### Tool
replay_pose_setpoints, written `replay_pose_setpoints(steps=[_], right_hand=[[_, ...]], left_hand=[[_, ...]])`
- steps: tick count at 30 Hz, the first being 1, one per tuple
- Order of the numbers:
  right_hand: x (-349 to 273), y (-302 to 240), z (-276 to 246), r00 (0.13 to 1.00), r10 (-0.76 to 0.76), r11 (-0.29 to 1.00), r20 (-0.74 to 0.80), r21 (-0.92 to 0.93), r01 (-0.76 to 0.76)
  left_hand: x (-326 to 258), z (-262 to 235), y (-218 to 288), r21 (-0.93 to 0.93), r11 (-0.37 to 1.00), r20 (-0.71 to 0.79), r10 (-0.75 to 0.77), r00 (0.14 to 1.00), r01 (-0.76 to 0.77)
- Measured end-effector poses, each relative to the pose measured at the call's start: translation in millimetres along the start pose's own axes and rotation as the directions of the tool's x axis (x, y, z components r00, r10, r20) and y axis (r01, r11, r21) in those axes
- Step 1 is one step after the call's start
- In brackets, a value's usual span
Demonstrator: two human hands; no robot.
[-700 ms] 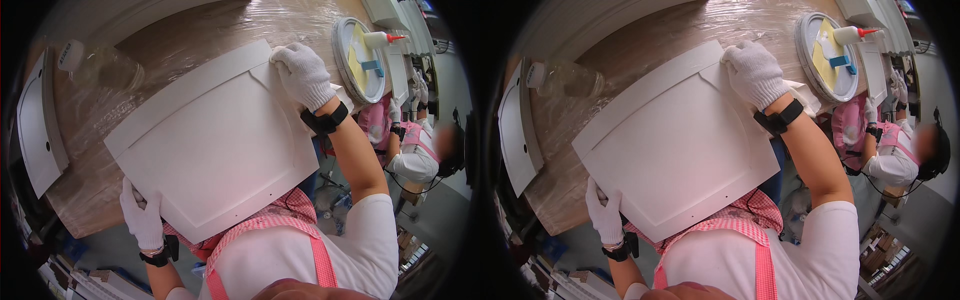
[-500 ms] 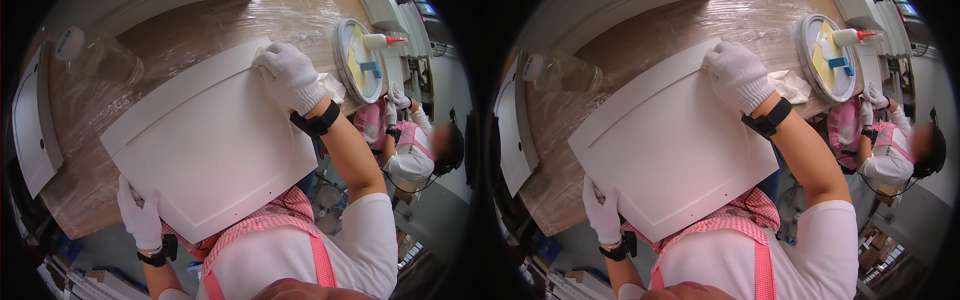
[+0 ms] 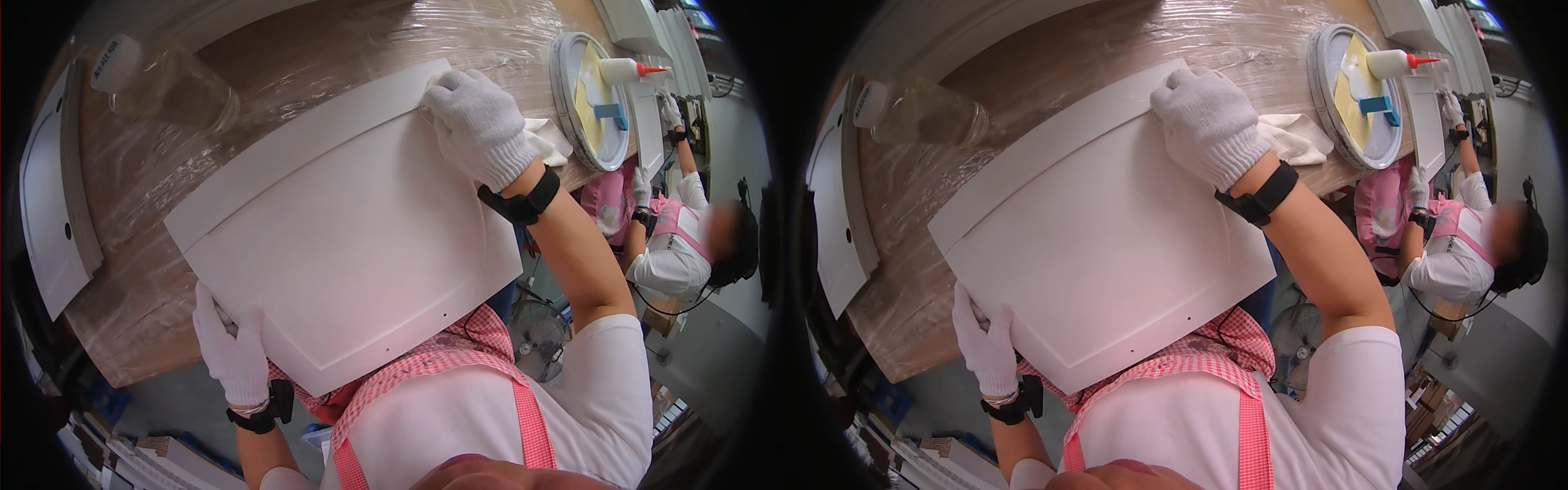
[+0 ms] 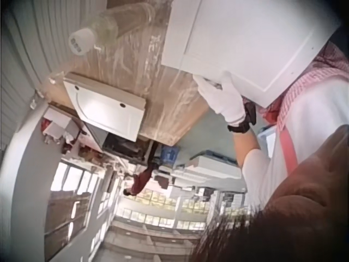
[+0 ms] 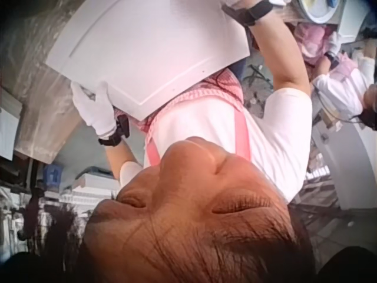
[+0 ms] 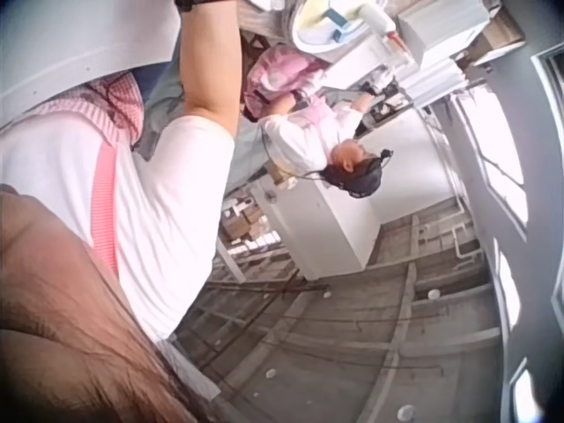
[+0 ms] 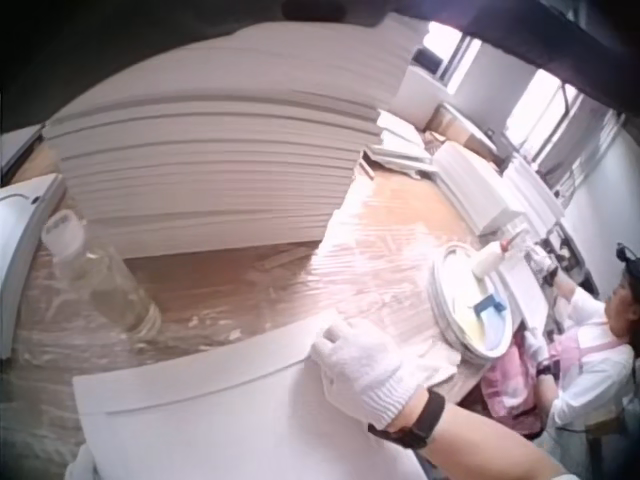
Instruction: Wiping and cleaning white furniture panels with a cloth and cleaning solution.
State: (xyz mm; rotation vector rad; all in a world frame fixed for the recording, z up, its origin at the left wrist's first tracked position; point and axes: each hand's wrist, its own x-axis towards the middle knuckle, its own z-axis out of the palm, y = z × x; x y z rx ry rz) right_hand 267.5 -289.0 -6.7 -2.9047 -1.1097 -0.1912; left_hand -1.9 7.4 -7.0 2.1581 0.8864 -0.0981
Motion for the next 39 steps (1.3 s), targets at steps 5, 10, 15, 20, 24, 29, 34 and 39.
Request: replay_pose_setpoints(steps=[5, 10, 15, 20, 24, 29, 34, 39], right_hand=[[-8.5, 26.5, 2.5, 0.998, 0.068, 0.992, 0.009, 0.108, -0.068], [0.5, -3.3, -0.4, 0.997, -0.056, 0.998, 0.053, 0.009, 0.055], [-5.4, 38.5, -5.6, 0.993, -0.014, 0.999, 0.116, -0.041, 0.019], [16.5, -2.2, -1.8, 0.973, -0.213, 0.977, 0.093, 0.023, 0.212], [15.4, 22.0, -9.8, 0.967, -0.168, 0.985, 0.191, 0.005, 0.170], [25.3, -10.8, -7.2, 0.952, -0.287, 0.958, 0.111, 0.008, 0.287], [13.6, 18.1, -8.3, 0.974, -0.160, 0.987, 0.162, -0.004, 0.162], [23.4, -12.4, -6.1, 0.974, -0.181, 0.981, 0.138, -0.040, 0.188]], left_hand=[[-0.9, 2.7, 0.0, -0.056, 0.998, -0.013, 0.003, 1.000, -0.004], [-0.6, 0.6, -6.9, 0.034, 0.999, -0.001, 0.031, 1.000, -0.031], [-0.4, -0.7, 2.1, -0.037, 0.999, 0.002, -0.014, 1.000, 0.014], [1.6, -0.2, 5.4, 0.013, 1.000, 0.020, -0.004, 1.000, 0.004], [1.2, -1.6, 8.6, -0.028, 1.000, 0.009, 0.000, 1.000, 0.000], [3.3, 0.9, 8.2, -0.017, 1.000, 0.010, 0.022, 1.000, -0.022], [0.1, -2.3, 10.4, -0.013, 0.999, 0.004, 0.048, 0.999, -0.047], [1.4, -0.7, 11.7, 0.040, 0.999, 0.023, 0.025, 0.999, -0.026]])
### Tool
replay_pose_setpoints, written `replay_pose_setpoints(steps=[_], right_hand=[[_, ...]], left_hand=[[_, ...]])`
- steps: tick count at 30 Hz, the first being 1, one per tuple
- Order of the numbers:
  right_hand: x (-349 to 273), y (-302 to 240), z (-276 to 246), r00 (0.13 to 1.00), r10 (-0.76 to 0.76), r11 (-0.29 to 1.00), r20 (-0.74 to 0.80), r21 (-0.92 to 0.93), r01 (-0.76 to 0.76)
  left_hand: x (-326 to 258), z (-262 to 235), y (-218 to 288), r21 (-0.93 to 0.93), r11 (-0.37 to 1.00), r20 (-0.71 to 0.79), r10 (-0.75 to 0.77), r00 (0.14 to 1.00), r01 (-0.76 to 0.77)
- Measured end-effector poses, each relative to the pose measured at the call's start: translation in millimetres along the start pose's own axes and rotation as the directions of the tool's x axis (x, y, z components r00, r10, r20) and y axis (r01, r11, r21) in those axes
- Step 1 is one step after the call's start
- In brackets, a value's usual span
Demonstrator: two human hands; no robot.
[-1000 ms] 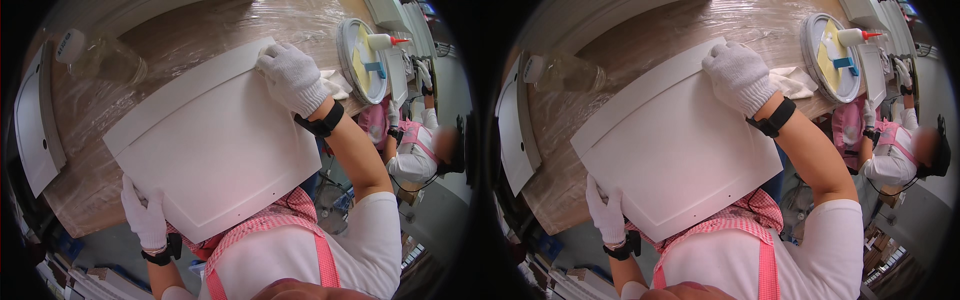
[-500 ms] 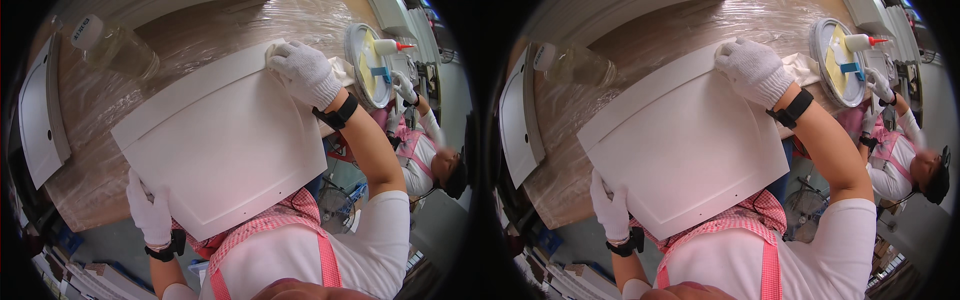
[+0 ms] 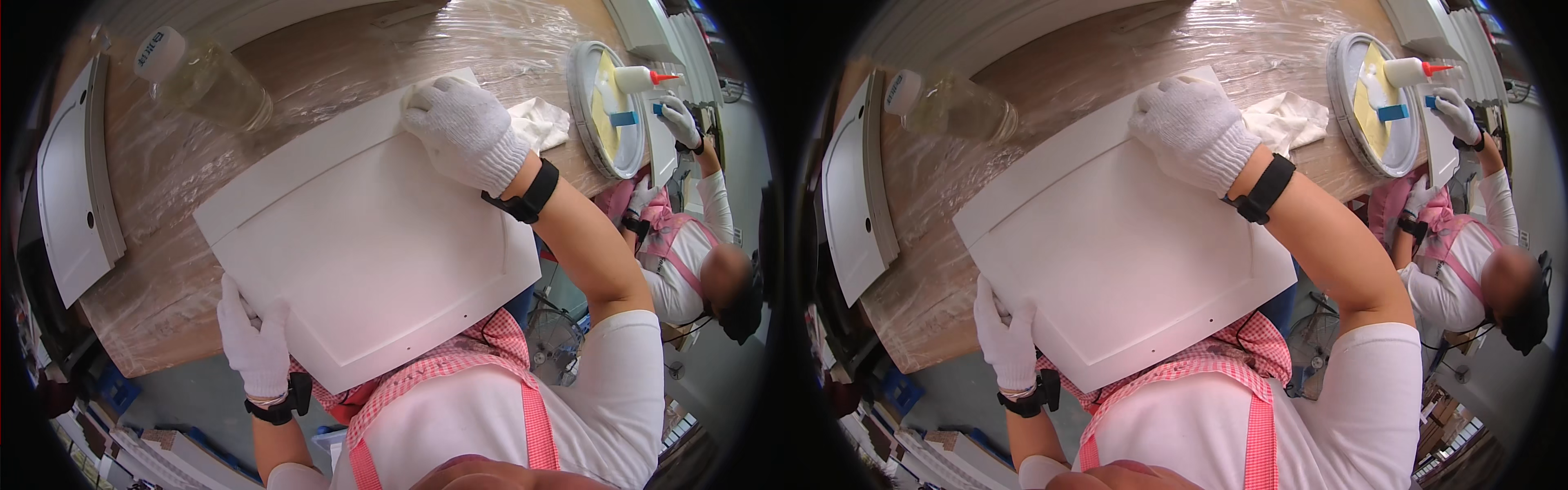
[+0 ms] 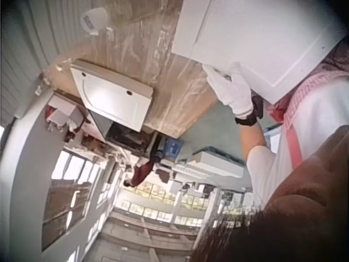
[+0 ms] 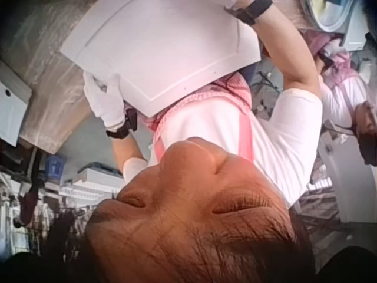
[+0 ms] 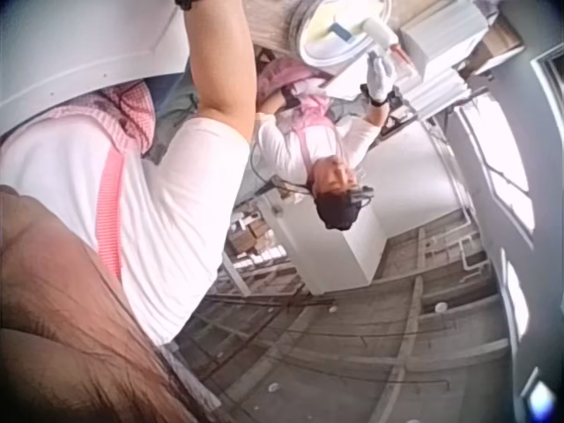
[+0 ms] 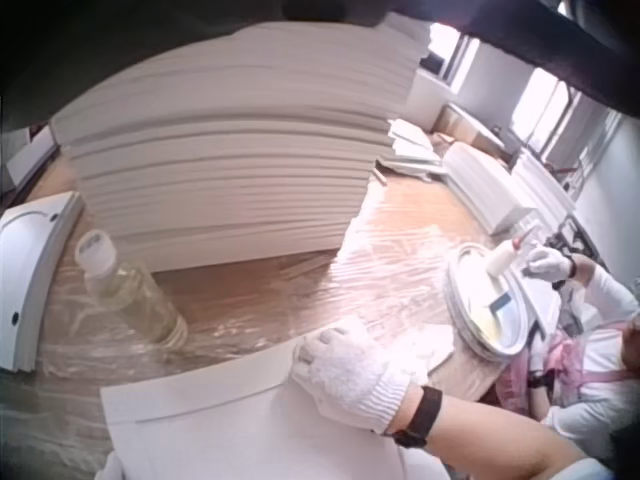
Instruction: Wiping and cleaning white furniture panels with a cloth and cleaning solution.
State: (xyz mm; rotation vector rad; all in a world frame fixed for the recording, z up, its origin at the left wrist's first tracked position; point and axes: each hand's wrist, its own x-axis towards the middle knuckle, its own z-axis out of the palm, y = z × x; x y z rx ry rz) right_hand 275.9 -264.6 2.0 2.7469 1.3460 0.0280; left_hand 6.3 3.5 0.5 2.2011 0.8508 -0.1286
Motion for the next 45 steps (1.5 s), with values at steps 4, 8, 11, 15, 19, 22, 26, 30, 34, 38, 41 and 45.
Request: replay_pose_setpoints(steps=[4, 8, 11, 15, 19, 22, 26, 30, 34, 38, 41, 45], right_hand=[[-17.5, 22.8, 1.5, 0.998, 0.031, 0.998, -0.052, 0.058, -0.028], [-31.3, 41.6, 3.7, 0.992, 0.125, 0.992, -0.003, -0.017, -0.125], [-15.3, 13.0, 2.7, 0.999, 0.019, 1.000, -0.042, 0.011, -0.018], [-29.5, 33.7, 3.2, 0.997, 0.037, 0.997, -0.073, 0.074, -0.032], [-28.7, 38.9, 2.1, 0.988, 0.151, 0.984, 0.024, -0.097, -0.148], [5.3, -16.0, 1.2, 1.000, 0.015, 1.000, -0.022, 0.010, -0.015], [13.7, -27.3, -1.2, 1.000, 0.008, 0.990, 0.026, 0.139, -0.011], [-34.4, 53.6, -0.5, 0.981, 0.181, 0.981, 0.068, -0.085, -0.175], [-61.1, 59.9, 18.9, 0.978, 0.177, 0.983, -0.106, -0.025, -0.181], [-65.7, 62.1, 12.2, 0.955, 0.258, 0.966, -0.148, 0.072, -0.250], [-50.4, 43.8, 4.2, 0.966, 0.178, 0.980, -0.190, 0.120, -0.157], [-23.7, 12.1, 11.0, 0.972, 0.066, 0.995, -0.225, 0.086, -0.048]], left_hand=[[-0.4, 2.0, -7.8, -0.075, 0.997, -0.031, 0.021, 0.999, -0.023], [-1.5, 0.5, -7.2, 0.002, 0.997, -0.039, 0.074, 0.996, -0.074], [0.3, 1.7, -12.9, 0.066, 0.993, -0.032, 0.105, 0.994, -0.103], [-1.7, 0.4, -9.8, -0.014, 0.998, -0.045, 0.059, 0.997, -0.060], [-1.5, 1.2, -9.1, 0.000, 0.995, -0.047, 0.095, 0.994, -0.095], [0.2, 2.0, -7.1, 0.008, 0.997, -0.049, 0.079, 0.996, -0.078], [0.8, 1.8, -8.5, 0.019, 0.999, -0.039, 0.031, 0.999, -0.031], [-0.2, 2.6, -12.7, -0.044, 0.997, -0.066, 0.064, 0.996, -0.067], [-0.1, 3.4, -17.0, -0.029, 0.995, -0.061, 0.091, 0.994, -0.093], [-1.7, 1.3, -9.2, -0.015, 0.999, -0.058, 0.051, 0.997, -0.052], [-0.9, 1.4, -11.1, 0.024, 0.996, -0.061, 0.083, 0.995, -0.082], [-0.3, 3.5, -14.1, -0.042, 0.997, -0.059, 0.066, 0.996, -0.068]])
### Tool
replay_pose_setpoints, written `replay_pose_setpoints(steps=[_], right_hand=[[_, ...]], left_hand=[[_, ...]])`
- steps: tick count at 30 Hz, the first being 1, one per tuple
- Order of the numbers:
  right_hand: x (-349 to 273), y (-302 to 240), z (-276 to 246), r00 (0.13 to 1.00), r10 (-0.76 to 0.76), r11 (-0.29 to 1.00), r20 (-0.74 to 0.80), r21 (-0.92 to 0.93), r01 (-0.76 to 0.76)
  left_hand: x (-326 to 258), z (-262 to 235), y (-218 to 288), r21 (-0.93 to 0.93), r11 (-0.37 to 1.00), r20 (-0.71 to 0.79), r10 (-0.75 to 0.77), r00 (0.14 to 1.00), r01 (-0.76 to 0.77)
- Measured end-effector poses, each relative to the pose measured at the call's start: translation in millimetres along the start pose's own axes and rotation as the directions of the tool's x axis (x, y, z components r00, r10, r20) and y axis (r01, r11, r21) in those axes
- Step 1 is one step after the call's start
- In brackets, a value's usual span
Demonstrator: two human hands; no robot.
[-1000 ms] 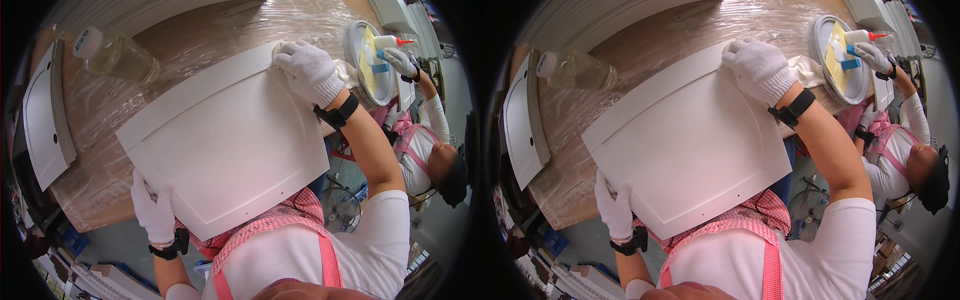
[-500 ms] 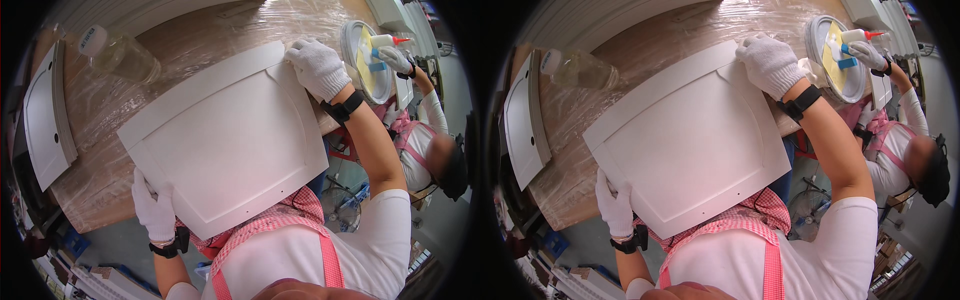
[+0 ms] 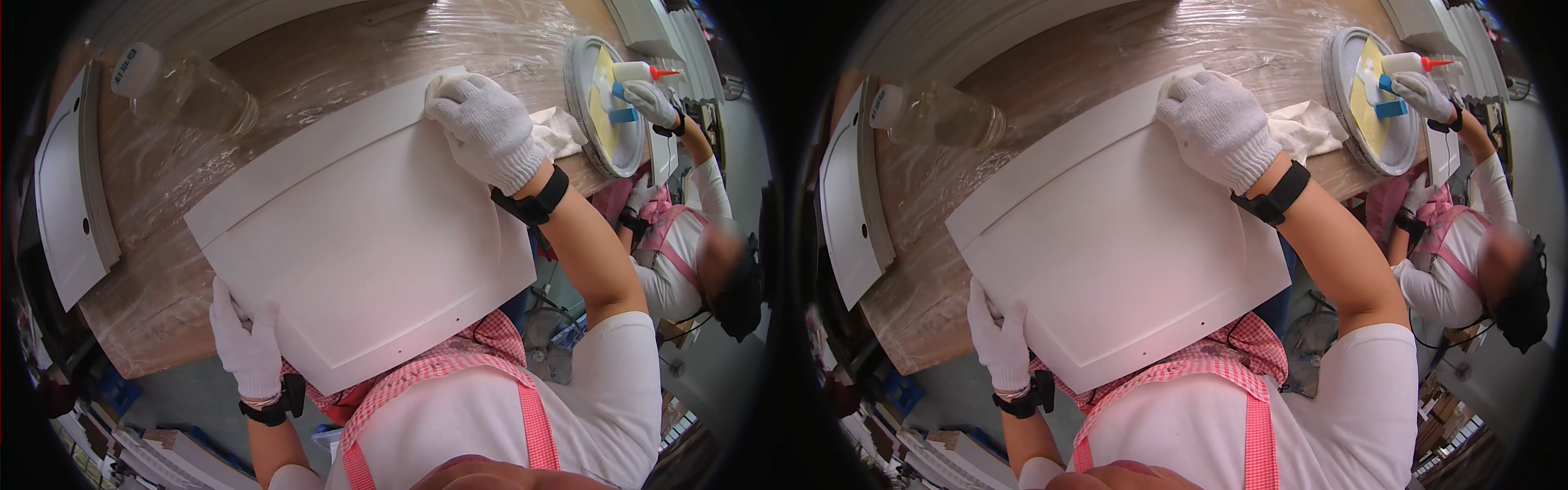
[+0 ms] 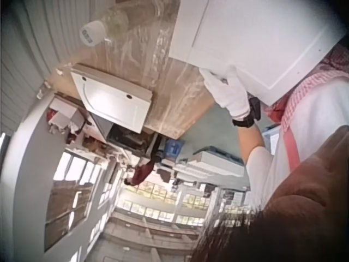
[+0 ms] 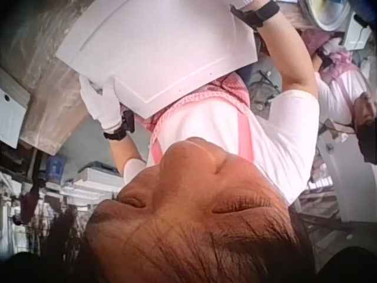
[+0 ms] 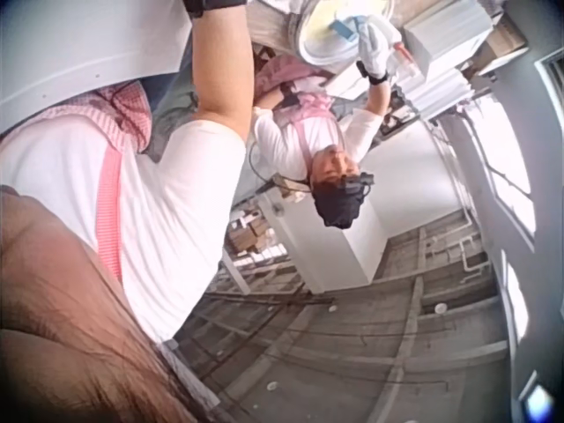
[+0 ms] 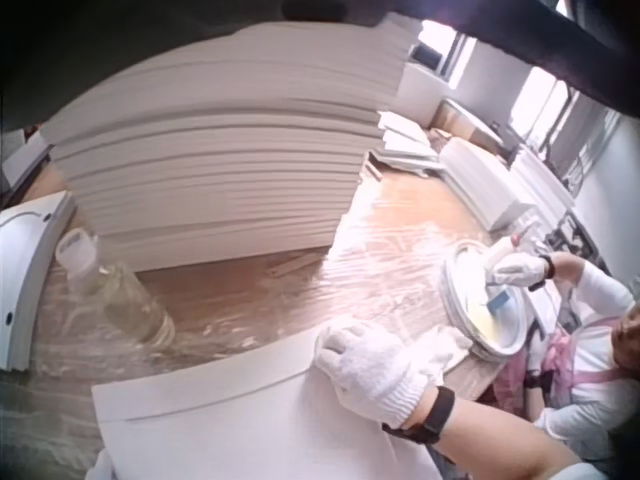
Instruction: Wiping and cleaning white furniture panels with a cloth and cleaning solution.
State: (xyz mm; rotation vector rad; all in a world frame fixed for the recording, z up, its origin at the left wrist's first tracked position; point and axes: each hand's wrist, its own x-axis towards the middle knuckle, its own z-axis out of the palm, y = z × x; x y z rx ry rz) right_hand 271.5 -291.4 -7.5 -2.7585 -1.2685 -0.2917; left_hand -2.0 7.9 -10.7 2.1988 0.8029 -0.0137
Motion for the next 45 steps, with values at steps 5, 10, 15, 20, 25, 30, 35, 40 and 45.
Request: replay_pose_setpoints(steps=[5, 10, 15, 20, 25, 30, 35, 40, 45], right_hand=[[-18.6, 28.6, -7.4, 0.989, 0.068, 0.993, 0.127, -0.105, -0.055], [-9.4, 22.0, -7.3, 0.993, -0.046, 0.997, 0.113, -0.064, 0.053], [-12.5, 28.4, -10.7, 0.982, 0.005, 0.992, 0.189, -0.128, 0.020], [-10.8, 24.9, -7.8, 0.992, 0.004, 0.998, 0.129, -0.058, 0.003], [-6.7, 16.5, -10.1, 0.981, 0.035, 0.990, 0.189, -0.138, -0.009], [-4.7, 17.9, -10.8, 0.984, -0.005, 0.998, 0.177, -0.053, 0.014], [1.6, 10.4, -13.8, 0.974, -0.004, 0.995, 0.228, -0.092, 0.025], [15.4, -12.9, -6.8, 0.976, -0.142, 0.986, 0.166, -0.062, 0.154], [17.1, -6.7, -10.4, 0.977, -0.113, 0.987, 0.179, -0.095, 0.132]], left_hand=[[0.0, -1.4, 4.0, 0.040, 0.999, 0.021, 0.002, 1.000, -0.003], [-0.1, -0.7, 0.8, 0.016, 1.000, 0.002, 0.003, 1.000, -0.003], [-0.1, -3.0, 5.5, 0.037, 0.999, 0.023, -0.007, 1.000, 0.006], [0.6, -2.1, 2.4, 0.027, 0.999, 0.021, -0.022, 1.000, 0.021], [0.0, -1.7, 0.6, 0.081, 0.996, 0.004, 0.042, 0.999, -0.042], [1.5, -1.4, 1.1, 0.105, 0.994, 0.028, -0.005, 1.000, 0.002], [-0.5, -0.7, 0.0, 0.112, 0.990, -0.017, 0.094, 0.995, -0.091], [0.5, -1.5, 2.5, 0.112, 0.992, -0.001, 0.057, 0.998, -0.057], [0.7, -0.6, -0.1, 0.119, 0.990, -0.006, 0.075, 0.997, -0.074]])
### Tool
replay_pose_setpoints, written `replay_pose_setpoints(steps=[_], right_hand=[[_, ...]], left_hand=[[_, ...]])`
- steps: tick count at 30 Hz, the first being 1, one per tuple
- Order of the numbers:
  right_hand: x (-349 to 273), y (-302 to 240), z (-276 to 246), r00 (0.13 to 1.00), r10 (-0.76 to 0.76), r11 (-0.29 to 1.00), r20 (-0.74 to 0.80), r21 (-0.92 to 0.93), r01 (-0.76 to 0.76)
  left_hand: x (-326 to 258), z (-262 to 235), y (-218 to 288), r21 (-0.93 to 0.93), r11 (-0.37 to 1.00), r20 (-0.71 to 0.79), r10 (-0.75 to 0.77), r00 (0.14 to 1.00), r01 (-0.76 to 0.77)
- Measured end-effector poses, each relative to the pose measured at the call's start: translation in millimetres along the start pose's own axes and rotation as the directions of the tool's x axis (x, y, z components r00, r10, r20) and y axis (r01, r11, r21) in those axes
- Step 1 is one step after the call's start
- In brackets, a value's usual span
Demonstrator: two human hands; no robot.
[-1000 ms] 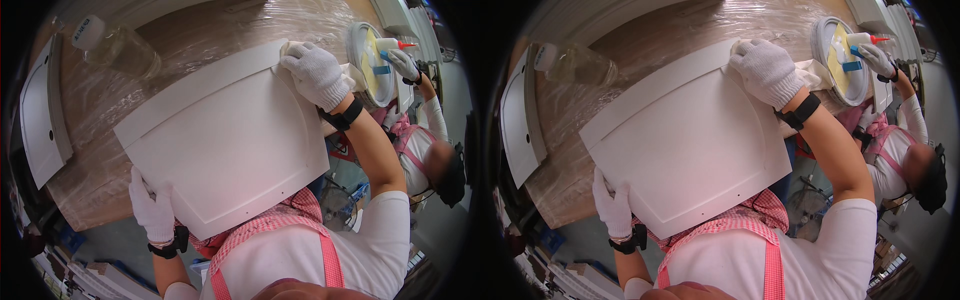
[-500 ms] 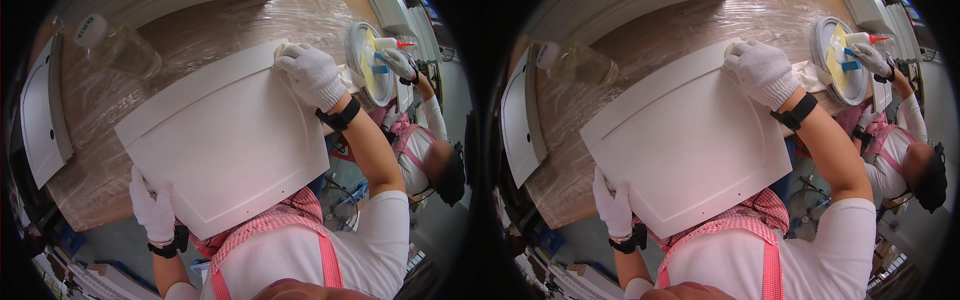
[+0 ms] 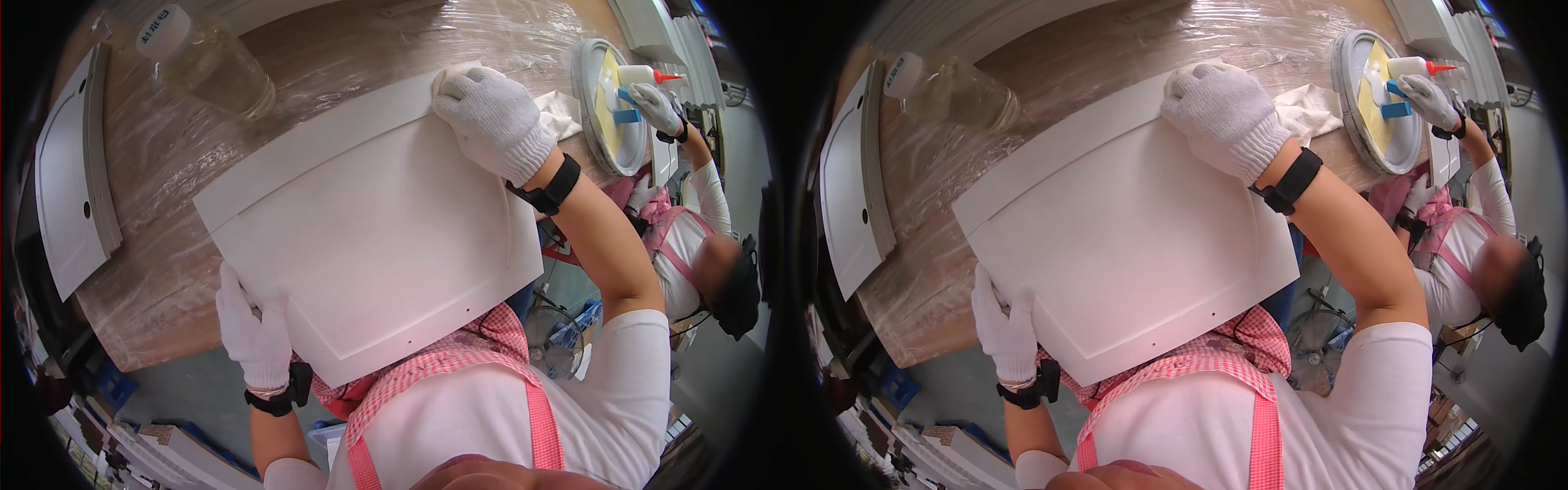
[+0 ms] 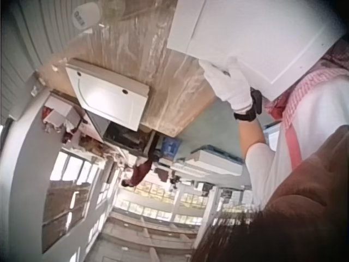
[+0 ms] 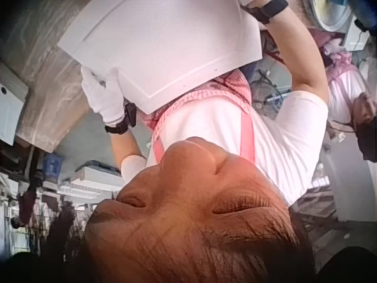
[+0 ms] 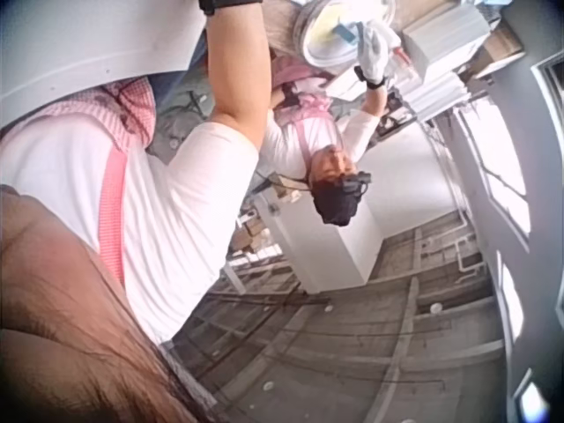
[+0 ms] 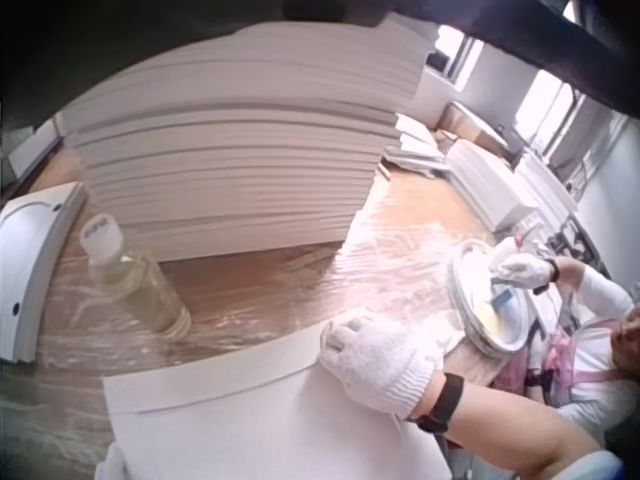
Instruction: Wiping and cleaning white furniture panels with a cloth and cleaning solution.
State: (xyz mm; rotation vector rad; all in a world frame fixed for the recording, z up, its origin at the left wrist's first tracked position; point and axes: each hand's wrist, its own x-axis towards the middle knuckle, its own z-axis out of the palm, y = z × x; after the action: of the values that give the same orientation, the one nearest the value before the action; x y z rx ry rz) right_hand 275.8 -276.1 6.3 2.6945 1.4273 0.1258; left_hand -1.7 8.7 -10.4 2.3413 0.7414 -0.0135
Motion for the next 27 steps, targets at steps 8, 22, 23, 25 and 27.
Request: replay_pose_setpoints(steps=[8, 22, 23, 25, 27], right_hand=[[-3.2, 1.4, 2.6, 0.999, 0.021, 1.000, -0.037, -0.014, -0.022], [-45.9, 59.1, 4.3, 0.964, 0.265, 0.951, 0.030, -0.177, -0.255], [-49.7, 57.8, 4.8, 0.958, 0.286, 0.953, -0.031, -0.099, -0.287], [-44.5, 38.1, 1.9, 0.948, 0.305, 0.952, -0.092, -0.003, -0.307], [-16.7, -0.4, 1.1, 0.982, 0.187, 0.978, 0.016, 0.091, -0.188]], left_hand=[[0.4, -1.1, 0.8, -0.004, 1.000, 0.006, 0.009, 1.000, -0.009], [1.4, 0.6, 0.1, -0.016, 0.998, 0.017, -0.054, 0.998, 0.055], [1.4, 0.7, -1.4, -0.001, 1.000, 0.000, -0.024, 1.000, 0.024], [-0.1, -3.8, 0.8, 0.008, 0.999, 0.005, -0.033, 0.999, 0.033], [1.7, -3.1, 4.7, 0.015, 0.999, 0.004, -0.038, 0.999, 0.038]])
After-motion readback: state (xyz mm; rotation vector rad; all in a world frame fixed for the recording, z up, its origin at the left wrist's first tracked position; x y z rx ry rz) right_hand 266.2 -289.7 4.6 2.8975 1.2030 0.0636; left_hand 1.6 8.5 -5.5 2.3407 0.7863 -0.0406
